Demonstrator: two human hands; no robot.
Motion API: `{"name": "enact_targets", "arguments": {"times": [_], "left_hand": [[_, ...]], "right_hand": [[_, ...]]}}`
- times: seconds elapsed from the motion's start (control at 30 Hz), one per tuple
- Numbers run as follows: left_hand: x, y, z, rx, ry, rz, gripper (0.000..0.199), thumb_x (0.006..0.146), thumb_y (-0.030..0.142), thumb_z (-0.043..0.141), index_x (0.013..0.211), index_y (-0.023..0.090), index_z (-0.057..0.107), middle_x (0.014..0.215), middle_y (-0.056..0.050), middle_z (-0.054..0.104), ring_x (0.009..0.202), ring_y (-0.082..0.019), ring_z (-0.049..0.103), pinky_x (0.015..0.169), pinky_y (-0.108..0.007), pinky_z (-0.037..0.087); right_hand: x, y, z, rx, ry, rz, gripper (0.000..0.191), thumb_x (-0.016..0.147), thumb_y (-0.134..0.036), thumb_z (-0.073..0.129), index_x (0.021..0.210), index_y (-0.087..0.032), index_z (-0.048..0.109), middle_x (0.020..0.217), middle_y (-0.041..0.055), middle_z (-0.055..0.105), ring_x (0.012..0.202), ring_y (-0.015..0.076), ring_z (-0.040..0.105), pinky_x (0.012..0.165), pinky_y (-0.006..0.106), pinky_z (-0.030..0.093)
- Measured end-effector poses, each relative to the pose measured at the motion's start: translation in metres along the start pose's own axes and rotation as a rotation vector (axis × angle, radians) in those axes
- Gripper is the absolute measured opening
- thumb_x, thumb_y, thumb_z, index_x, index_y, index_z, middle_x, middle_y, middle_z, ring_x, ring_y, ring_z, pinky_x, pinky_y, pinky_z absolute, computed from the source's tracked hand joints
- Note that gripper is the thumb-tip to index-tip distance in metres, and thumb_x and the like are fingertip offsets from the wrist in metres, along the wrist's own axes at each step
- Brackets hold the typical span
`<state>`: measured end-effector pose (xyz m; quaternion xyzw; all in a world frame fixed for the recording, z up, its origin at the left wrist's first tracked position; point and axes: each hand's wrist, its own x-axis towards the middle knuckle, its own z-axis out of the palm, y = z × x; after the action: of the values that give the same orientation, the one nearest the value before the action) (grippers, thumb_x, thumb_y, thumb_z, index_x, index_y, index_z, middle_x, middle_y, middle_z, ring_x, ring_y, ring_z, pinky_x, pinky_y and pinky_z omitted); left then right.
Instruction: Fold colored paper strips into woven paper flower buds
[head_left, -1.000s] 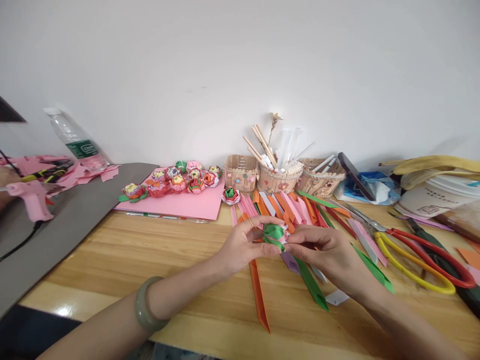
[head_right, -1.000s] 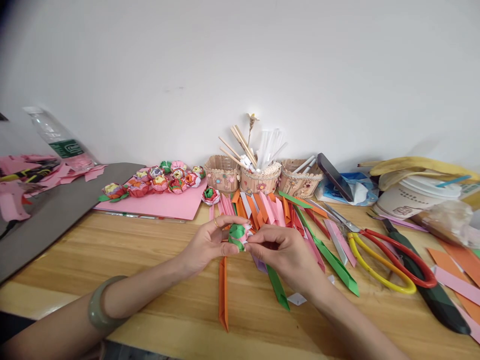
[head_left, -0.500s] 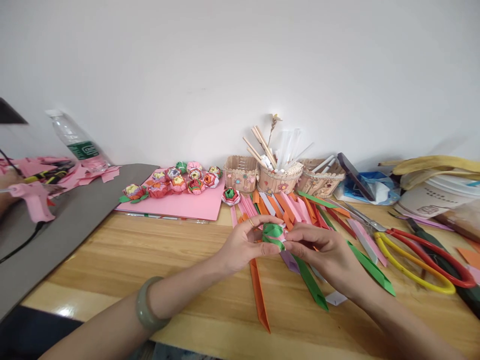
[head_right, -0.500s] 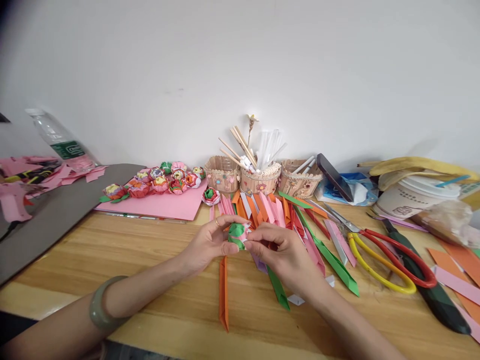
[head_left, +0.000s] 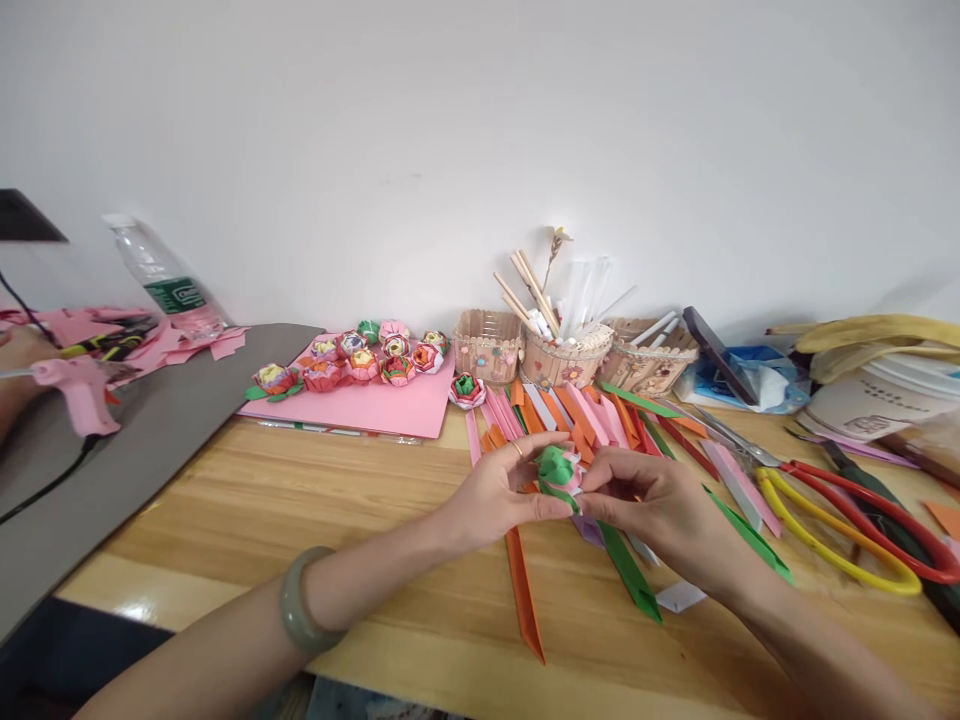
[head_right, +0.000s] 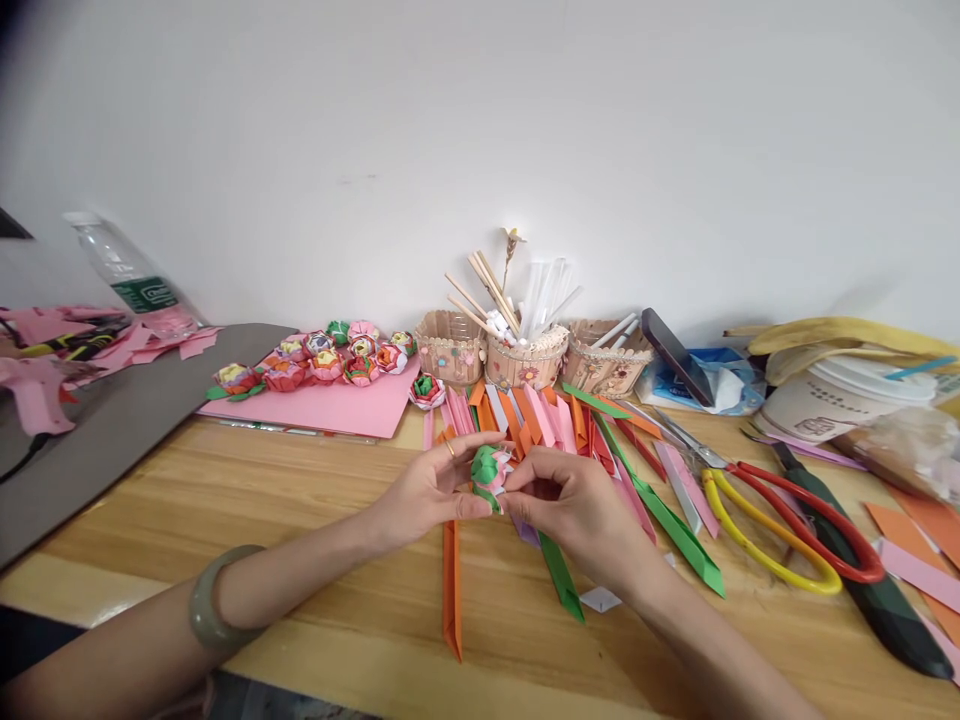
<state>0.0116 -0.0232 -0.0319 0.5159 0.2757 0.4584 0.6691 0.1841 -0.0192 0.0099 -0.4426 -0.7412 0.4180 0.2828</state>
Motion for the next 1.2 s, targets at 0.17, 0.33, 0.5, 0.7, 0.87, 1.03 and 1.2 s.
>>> {"name": "enact_targets", "arguments": {"times": [0.17, 0.33, 0.5, 0.7, 0.87, 1.03, 1.2], "left_hand": [[0.0, 0.005, 0.001, -0.024, 0.033, -0.085, 0.056, 0.058, 0.027, 0.075, 0.111, 0.021, 0.057, 0.109, -0.006, 0.059, 0.099, -0.018, 0.055, 0.084, -0.029, 0.044], [-0.001, 0.012, 0.004, 0.008, 0.067, -0.264, 0.056, 0.065, 0.041, 0.068, 0.114, 0.018, 0.052, 0.087, -0.005, 0.062, 0.064, -0.014, 0.062, 0.056, -0.025, 0.047], [0.0, 0.01, 0.005, -0.142, 0.105, -0.174, 0.052, 0.062, 0.033, 0.072, 0.109, 0.021, 0.052, 0.098, -0.005, 0.059, 0.07, -0.013, 0.063, 0.06, -0.026, 0.05], [-0.001, 0.009, 0.004, -0.21, 0.161, -0.075, 0.043, 0.064, 0.027, 0.072, 0.103, 0.022, 0.056, 0.104, -0.005, 0.058, 0.088, -0.017, 0.06, 0.064, -0.024, 0.049], [-0.001, 0.009, 0.005, -0.257, 0.163, -0.048, 0.042, 0.064, 0.023, 0.072, 0.103, 0.023, 0.056, 0.102, -0.003, 0.059, 0.085, -0.015, 0.059, 0.065, -0.023, 0.049], [-0.003, 0.009, 0.006, -0.283, 0.156, -0.038, 0.041, 0.064, 0.022, 0.071, 0.103, 0.022, 0.056, 0.101, -0.004, 0.058, 0.085, -0.014, 0.058, 0.066, -0.023, 0.049], [-0.002, 0.011, 0.007, -0.29, 0.17, -0.021, 0.043, 0.064, 0.022, 0.071, 0.105, 0.023, 0.056, 0.104, -0.004, 0.057, 0.086, -0.014, 0.057, 0.067, -0.025, 0.049]], "right_hand": [[-0.001, -0.002, -0.002, -0.085, 0.014, -0.066, 0.017, 0.073, -0.029, 0.061, 0.061, -0.017, 0.06, 0.057, -0.0002, 0.058, 0.051, 0.0117, 0.051, 0.047, 0.022, 0.039], [-0.004, -0.001, -0.002, -0.252, 0.051, -0.207, 0.014, 0.078, -0.024, 0.057, 0.066, -0.019, 0.062, 0.064, 0.0012, 0.061, 0.058, 0.0133, 0.055, 0.055, 0.025, 0.042], [-0.007, -0.002, 0.002, -0.259, 0.147, -0.291, 0.013, 0.081, -0.023, 0.055, 0.073, -0.018, 0.065, 0.068, 0.0032, 0.064, 0.06, 0.0137, 0.057, 0.054, 0.025, 0.044], [-0.012, -0.001, 0.006, -0.389, 0.447, -0.472, 0.013, 0.08, -0.018, 0.054, 0.085, -0.02, 0.066, 0.072, 0.0047, 0.064, 0.058, 0.0134, 0.056, 0.05, 0.025, 0.044], [-0.014, 0.002, 0.008, -0.521, 0.38, -0.557, 0.023, 0.082, -0.015, 0.05, 0.099, -0.02, 0.065, 0.072, 0.0055, 0.064, 0.057, 0.0132, 0.057, 0.05, 0.025, 0.046], [-0.016, 0.004, 0.008, -0.579, 0.385, -0.642, 0.027, 0.08, -0.011, 0.05, 0.1, -0.022, 0.065, 0.071, 0.0047, 0.065, 0.057, 0.0125, 0.058, 0.05, 0.024, 0.046], [-0.016, 0.001, 0.007, -0.511, 0.347, -0.642, 0.026, 0.079, -0.009, 0.052, 0.098, -0.02, 0.065, 0.071, 0.0048, 0.065, 0.056, 0.0122, 0.057, 0.049, 0.024, 0.044]]}}
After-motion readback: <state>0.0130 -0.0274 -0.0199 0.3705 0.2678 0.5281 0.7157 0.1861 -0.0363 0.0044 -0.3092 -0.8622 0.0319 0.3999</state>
